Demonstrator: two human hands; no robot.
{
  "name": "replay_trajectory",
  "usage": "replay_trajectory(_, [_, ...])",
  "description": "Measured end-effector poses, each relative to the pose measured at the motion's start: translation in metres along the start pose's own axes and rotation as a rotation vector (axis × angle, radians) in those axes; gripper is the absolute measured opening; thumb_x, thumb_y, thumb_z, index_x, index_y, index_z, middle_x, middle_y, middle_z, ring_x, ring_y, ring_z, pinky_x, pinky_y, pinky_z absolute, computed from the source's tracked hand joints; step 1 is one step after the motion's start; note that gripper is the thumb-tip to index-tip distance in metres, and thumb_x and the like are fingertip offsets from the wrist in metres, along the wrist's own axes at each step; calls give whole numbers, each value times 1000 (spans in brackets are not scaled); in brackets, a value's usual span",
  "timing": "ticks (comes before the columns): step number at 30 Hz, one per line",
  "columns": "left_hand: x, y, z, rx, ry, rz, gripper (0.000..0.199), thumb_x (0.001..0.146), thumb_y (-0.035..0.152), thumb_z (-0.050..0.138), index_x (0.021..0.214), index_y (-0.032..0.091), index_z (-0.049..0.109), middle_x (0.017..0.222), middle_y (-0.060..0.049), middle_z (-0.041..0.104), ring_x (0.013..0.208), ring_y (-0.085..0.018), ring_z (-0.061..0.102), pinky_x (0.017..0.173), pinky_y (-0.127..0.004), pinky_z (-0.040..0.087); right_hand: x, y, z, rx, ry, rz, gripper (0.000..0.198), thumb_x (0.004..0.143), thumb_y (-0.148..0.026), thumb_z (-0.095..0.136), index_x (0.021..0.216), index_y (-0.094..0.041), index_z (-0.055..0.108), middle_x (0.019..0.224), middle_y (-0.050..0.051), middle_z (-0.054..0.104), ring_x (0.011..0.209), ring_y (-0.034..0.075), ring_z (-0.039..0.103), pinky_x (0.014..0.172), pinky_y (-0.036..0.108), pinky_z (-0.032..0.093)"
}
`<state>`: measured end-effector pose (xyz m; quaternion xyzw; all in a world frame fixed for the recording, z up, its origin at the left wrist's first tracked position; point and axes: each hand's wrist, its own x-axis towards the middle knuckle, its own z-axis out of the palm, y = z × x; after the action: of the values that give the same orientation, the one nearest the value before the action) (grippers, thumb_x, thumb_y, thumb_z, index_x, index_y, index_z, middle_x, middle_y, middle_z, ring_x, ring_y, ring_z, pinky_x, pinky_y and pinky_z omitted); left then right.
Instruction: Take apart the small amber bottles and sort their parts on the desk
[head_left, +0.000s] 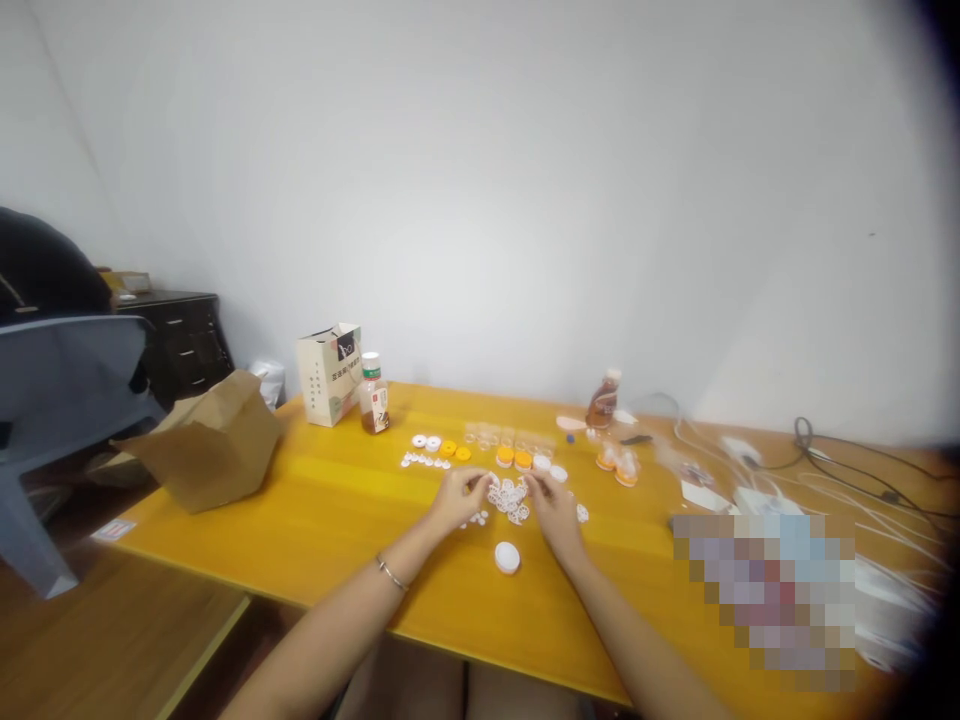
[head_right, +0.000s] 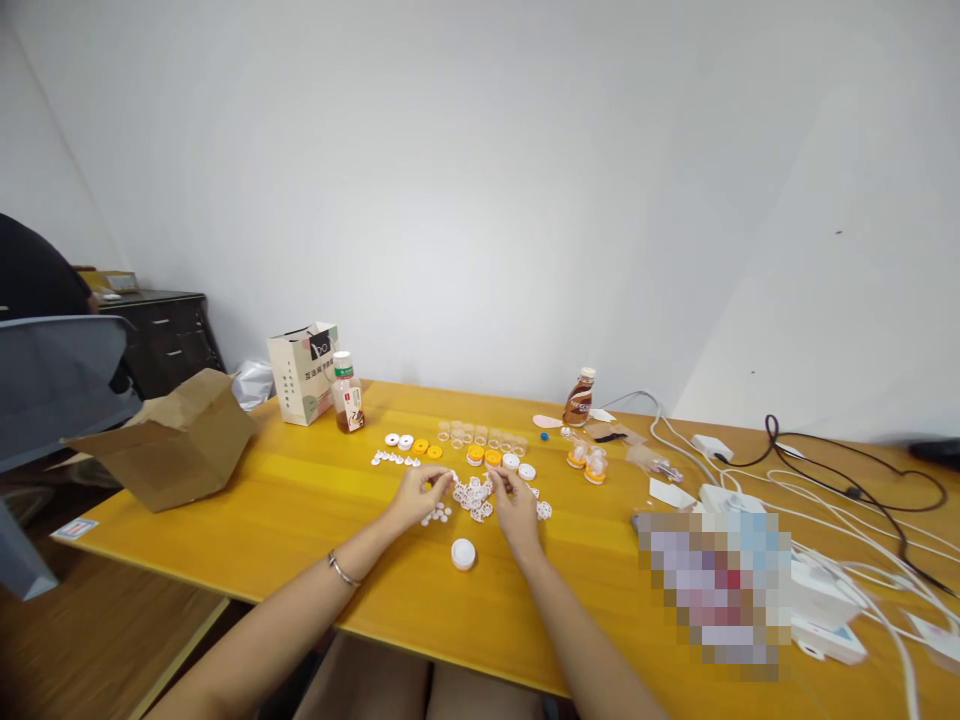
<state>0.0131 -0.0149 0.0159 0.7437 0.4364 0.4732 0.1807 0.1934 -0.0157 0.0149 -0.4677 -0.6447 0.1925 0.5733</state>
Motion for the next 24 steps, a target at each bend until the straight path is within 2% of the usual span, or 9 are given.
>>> replay_trajectory(4, [0, 3, -1, 18, 7, 32, 26, 82, 25, 43, 71, 13, 63, 66, -1, 62, 61, -11, 53, 59, -19, 39, -5, 2, 7, -113, -111, -79, 30, 80, -41, 45, 85, -17, 63, 81, 8, 64, 70, 21, 56, 67, 33, 44])
replay_trajectory(8, [0, 5, -2, 36, -12, 64, 25, 83, 24, 42, 71, 13, 62, 66, -2, 62, 61, -11, 52, 57, -19, 38, -5, 9, 10, -256, -204, -125, 30, 82, -37, 42, 84, -18, 65, 73, 7, 61, 70, 21, 55, 66, 34, 44])
replay_trajectory(15, [-1, 4, -1, 43, -39, 61, 28, 83, 27, 42, 70, 13, 62, 63, -2, 59, 59, -10, 50, 55, -19, 37, -4, 24, 14, -384, -250, -99, 30, 81, -33, 42, 84, -17, 67, 68, 5, 58, 68, 20, 54, 66, 32, 42])
replay_trajectory(24, [-2, 1, 2, 52, -79, 41, 28, 83, 27, 42, 70, 13, 61, 64, -1, 59, 58, -10, 48, 56, -19, 37, -2, 29, 16, -371, -240, -79, 28, 81, -31, 42, 86, -17, 66, 72, 6, 60, 71, 20, 54, 68, 32, 43])
